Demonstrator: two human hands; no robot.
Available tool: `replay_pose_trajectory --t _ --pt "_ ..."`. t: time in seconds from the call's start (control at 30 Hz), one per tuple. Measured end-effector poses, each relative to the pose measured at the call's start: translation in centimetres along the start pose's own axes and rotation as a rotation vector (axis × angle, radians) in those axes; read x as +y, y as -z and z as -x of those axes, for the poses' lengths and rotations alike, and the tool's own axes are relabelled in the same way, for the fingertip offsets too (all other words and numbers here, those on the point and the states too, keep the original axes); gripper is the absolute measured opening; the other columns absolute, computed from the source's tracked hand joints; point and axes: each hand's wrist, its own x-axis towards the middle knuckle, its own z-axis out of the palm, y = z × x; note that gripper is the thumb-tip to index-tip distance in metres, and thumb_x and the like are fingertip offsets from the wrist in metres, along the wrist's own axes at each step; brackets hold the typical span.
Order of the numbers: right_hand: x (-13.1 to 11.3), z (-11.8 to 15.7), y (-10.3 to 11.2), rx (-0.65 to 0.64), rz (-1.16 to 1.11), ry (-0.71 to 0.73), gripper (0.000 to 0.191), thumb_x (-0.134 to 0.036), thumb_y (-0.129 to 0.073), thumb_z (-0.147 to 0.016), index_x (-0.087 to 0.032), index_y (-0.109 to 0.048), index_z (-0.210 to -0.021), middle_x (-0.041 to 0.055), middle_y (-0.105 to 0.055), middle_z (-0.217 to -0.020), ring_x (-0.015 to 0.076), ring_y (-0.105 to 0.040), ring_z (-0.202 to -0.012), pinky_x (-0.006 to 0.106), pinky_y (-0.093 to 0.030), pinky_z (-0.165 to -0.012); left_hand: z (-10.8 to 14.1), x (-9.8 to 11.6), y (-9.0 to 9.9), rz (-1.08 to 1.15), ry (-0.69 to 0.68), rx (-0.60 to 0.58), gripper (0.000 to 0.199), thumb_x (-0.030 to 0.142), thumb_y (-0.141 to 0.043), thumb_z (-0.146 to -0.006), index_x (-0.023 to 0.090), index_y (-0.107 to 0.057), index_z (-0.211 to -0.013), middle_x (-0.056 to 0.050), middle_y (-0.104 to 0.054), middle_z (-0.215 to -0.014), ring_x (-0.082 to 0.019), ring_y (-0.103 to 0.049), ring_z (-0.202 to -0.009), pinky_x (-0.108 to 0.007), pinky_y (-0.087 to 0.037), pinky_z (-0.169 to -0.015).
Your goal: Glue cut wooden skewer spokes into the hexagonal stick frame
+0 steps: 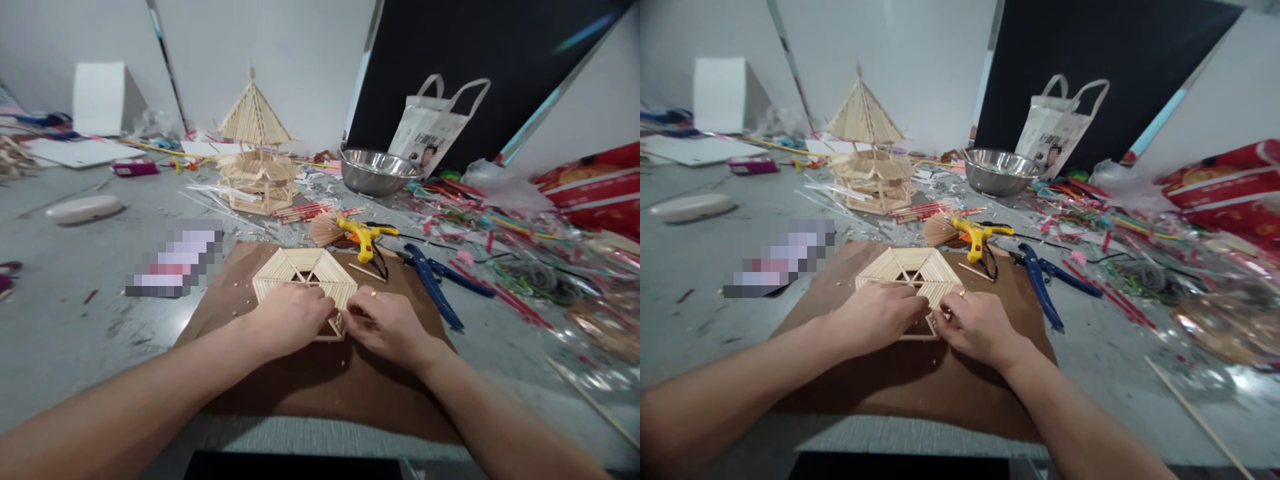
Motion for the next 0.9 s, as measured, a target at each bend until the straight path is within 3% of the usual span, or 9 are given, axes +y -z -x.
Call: replay_pose_trajectory --t 0.17,0.23,0.3,0.37,0.47,0.53,0.6,0.77,0.9 --pt "0.1 0.0 0.5 0.001 -0.051 -0.031 0.018 -0.028 -0.04 -0.077 -0.018 -0.051 -0.069 0.0027 -0.057 -0.066 0.0108 -0.05 -0.059 0.021 -0.033 -0.055 -0.3 -0.5 -0.4 0.072 0.039 -0.005 0.024 0.025 -0.033 -0.079 0.017 -0.055 -0.07 -0.002 -0.059 -0.067 -0.013 -0.053 -0.058 -0.023 -0.031 -0.049" --pt "1.2 0.0 1.2 0.078 -0.075 -0.098 0.017 -0.03 -0.04 -0.077 -0.018 -0.052 -0.073 0.0044 -0.058 -0.074 0.0131 -0.051 -0.07 0.023 -0.035 -0.064 -0.4 -1.0 -0.4 0.129 0.113 0.02 0.03 0.029 -0.032 -0.08 0.017 -0.056 -0.069 -0.003 -0.06 -0.065 -0.013 -0.052 -0.058 -0.022 -0.031 -0.05" --pt "3.1 0.1 2.1 0.214 -0.006 -0.297 0.021 -0.033 -0.038 -0.078 -0.018 -0.051 -0.081 0.007 -0.058 -0.081 0.0161 -0.051 -0.077 0.027 -0.036 -0.068 -0.6 -1.7 -0.4 0.208 0.209 0.065 0.034 0.032 -0.031 -0.08 0.015 -0.057 -0.065 -0.003 -0.059 -0.06 -0.011 -0.05 -0.056 -0.021 -0.029 -0.05" --pt "5.6 0.3 3.0 0.228 0.173 -0.608 0.029 -0.04 -0.033 -0.078 -0.019 -0.051 -0.08 0.0088 -0.058 -0.081 0.0205 -0.052 -0.076 0.031 -0.036 -0.065 -0.6 -2.4 -0.4 0.297 0.294 0.117 0.038 0.035 -0.032 -0.079 0.015 -0.058 -0.061 -0.001 -0.056 -0.054 -0.009 -0.045 -0.051 -0.019 -0.027 -0.048" --pt "9.1 1.1 3.5 -0.145 0.294 -0.935 0.04 -0.054 -0.037 -0.069 -0.019 -0.052 -0.08 0.013 -0.058 -0.084 0.0293 -0.053 -0.076 0.036 -0.035 -0.056 -0.6 -3.3 -0.3 0.432 0.381 0.206 0.038 0.037 -0.035 -0.077 0.014 -0.059 -0.062 0.001 -0.053 -0.051 -0.008 -0.041 -0.049 -0.018 -0.026 -0.047" --pt "10.9 1.7 3.3 -0.337 0.284 -0.98 0.046 -0.058 -0.041 -0.063 -0.018 -0.053 -0.081 0.0148 -0.057 -0.092 0.0317 -0.052 -0.081 0.036 -0.036 -0.056 -0.7 -3.6 -0.3 0.525 0.421 0.255 0.035 0.036 -0.037 -0.076 0.013 -0.06 -0.063 0.002 -0.053 -0.053 -0.008 -0.042 -0.051 -0.018 -0.027 -0.048" --pt "12.1 2.4 2.9 -0.416 0.278 -1.049 0.051 -0.059 -0.046 -0.058 -0.018 -0.052 -0.088 0.0149 -0.056 -0.094 0.0315 -0.053 -0.081 0.036 -0.036 -0.056 -0.7 -3.8 -0.2 0.614 0.464 0.275 0.034 0.036 -0.039 -0.074 0.013 -0.059 -0.06 0.002 -0.052 -0.052 -0.008 -0.041 -0.052 -0.018 -0.028 -0.049" --pt "13.1 2.9 2.2 -0.432 0.249 -1.048 0.034 -0.042 -0.044 -0.065 -0.015 -0.055 -0.084 0.0146 -0.058 -0.09 0.0286 -0.055 -0.08 0.032 -0.036 -0.055 -0.9 -3.9 0.0 0.835 0.566 0.279 0.034 0.039 -0.043 -0.071 0.013 -0.053 -0.051 0.004 -0.04 -0.046 -0.007 -0.035 -0.047 -0.018 -0.026 -0.047" --pt "12.3 2.4 3.3 -0.235 0.258 -1.164 0.035 -0.038 -0.037 -0.069 -0.014 -0.056 -0.085 0.0167 -0.059 -0.082 0.0302 -0.056 -0.073 0.032 -0.034 -0.051 -0.9 -4.1 -0.3 0.978 0.555 0.306 0.035 0.04 -0.043 -0.071 0.013 -0.048 -0.05 0.004 -0.04 -0.047 -0.006 -0.034 -0.046 -0.018 -0.027 -0.046"
